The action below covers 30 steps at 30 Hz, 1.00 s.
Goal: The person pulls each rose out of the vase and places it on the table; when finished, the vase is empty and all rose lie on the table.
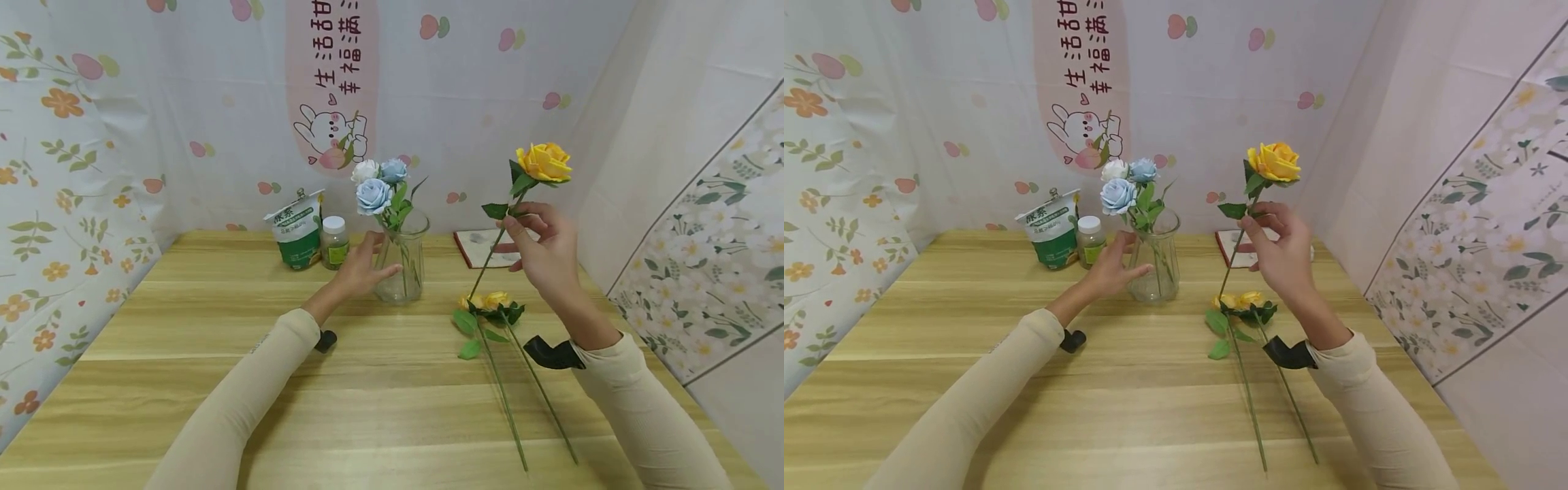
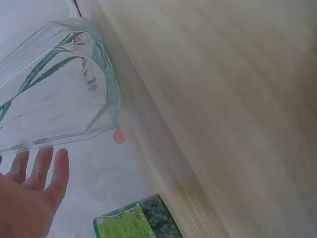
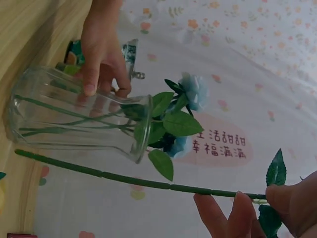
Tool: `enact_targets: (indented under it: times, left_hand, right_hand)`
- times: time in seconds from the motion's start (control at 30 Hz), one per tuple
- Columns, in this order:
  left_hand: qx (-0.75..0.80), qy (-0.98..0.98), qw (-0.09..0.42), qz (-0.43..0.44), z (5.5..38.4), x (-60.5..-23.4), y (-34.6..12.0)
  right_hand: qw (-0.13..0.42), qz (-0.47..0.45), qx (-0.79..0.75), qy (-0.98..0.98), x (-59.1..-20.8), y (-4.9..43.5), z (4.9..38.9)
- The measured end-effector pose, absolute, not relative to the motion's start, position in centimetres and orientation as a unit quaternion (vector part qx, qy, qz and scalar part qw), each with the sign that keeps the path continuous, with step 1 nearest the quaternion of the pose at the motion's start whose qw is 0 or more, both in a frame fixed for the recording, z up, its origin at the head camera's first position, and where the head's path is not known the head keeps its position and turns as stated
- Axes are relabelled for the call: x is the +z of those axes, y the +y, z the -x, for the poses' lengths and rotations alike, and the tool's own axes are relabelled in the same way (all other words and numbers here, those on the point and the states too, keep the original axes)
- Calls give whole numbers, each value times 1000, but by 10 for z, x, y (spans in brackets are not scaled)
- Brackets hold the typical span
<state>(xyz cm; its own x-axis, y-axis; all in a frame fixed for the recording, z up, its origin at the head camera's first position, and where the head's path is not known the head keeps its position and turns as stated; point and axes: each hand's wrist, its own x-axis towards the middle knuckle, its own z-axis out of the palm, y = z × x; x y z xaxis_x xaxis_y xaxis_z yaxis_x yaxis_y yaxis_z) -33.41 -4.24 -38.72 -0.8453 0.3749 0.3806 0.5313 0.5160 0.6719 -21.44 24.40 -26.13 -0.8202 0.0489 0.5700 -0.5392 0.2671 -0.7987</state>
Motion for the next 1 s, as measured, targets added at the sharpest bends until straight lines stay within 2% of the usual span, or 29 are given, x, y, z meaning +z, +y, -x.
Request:
enact_targets:
  times: [0.17,0.7,1.0]
  left_hand:
    - [-412,-867,96,265,335,-386,-42]
    - [-408,-870,92,262,334,-387,-43]
    - [-400,-875,97,257,334,-388,-42]
  right_hand:
    - [207,-149,559,-789,-274,246,208]
    - [-49,-70,565,-821,-309,235,207]
    - [-122,-44,580,-804,-331,239,211]
